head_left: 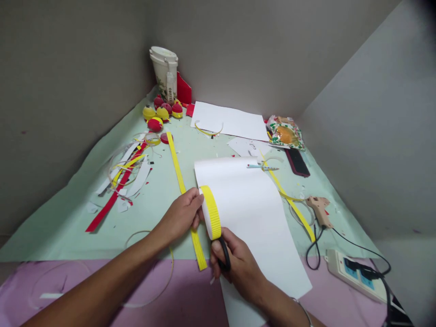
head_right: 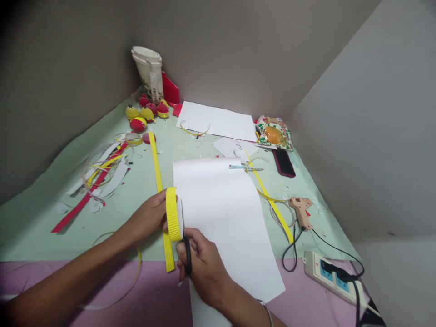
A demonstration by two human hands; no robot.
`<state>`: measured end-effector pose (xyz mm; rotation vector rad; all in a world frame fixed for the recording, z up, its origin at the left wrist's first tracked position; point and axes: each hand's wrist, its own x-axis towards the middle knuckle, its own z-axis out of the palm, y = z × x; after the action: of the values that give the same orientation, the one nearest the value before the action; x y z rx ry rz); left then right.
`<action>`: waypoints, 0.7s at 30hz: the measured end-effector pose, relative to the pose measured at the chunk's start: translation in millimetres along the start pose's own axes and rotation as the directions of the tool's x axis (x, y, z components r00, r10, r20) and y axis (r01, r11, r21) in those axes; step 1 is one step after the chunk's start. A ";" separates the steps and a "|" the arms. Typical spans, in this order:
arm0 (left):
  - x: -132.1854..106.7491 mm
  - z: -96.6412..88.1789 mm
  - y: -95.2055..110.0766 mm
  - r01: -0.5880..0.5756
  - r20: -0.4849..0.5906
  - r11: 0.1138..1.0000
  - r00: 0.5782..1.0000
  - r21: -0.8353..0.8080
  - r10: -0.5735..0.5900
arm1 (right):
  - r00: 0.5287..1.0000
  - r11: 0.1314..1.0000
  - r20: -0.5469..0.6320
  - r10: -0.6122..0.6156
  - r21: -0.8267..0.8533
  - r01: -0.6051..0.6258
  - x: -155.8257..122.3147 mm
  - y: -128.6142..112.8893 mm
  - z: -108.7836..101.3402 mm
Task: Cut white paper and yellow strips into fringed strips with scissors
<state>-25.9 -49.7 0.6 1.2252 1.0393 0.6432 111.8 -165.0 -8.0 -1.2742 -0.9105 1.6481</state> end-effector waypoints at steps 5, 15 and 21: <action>-1.0 1.4 6.5 0.005 0.026 1.000 1.000 0.031 -0.006 | 1.000 1.000 -0.005 0.001 0.019 -0.001 1.5 -0.5 0.1; -0.4 -0.2 6.8 -0.019 0.032 0.998 0.999 0.065 0.017 | 1.000 0.999 -0.009 0.005 0.046 -0.004 2.2 0.8 1.1; 2.7 -0.8 1.5 -0.015 0.034 0.999 0.999 0.037 0.014 | 1.000 0.999 -0.017 0.002 0.035 -0.002 1.0 1.4 1.4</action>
<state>-25.3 -46.6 1.2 1.2730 1.0195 0.6150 110.0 -164.6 -9.3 -1.2634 -0.8670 1.6457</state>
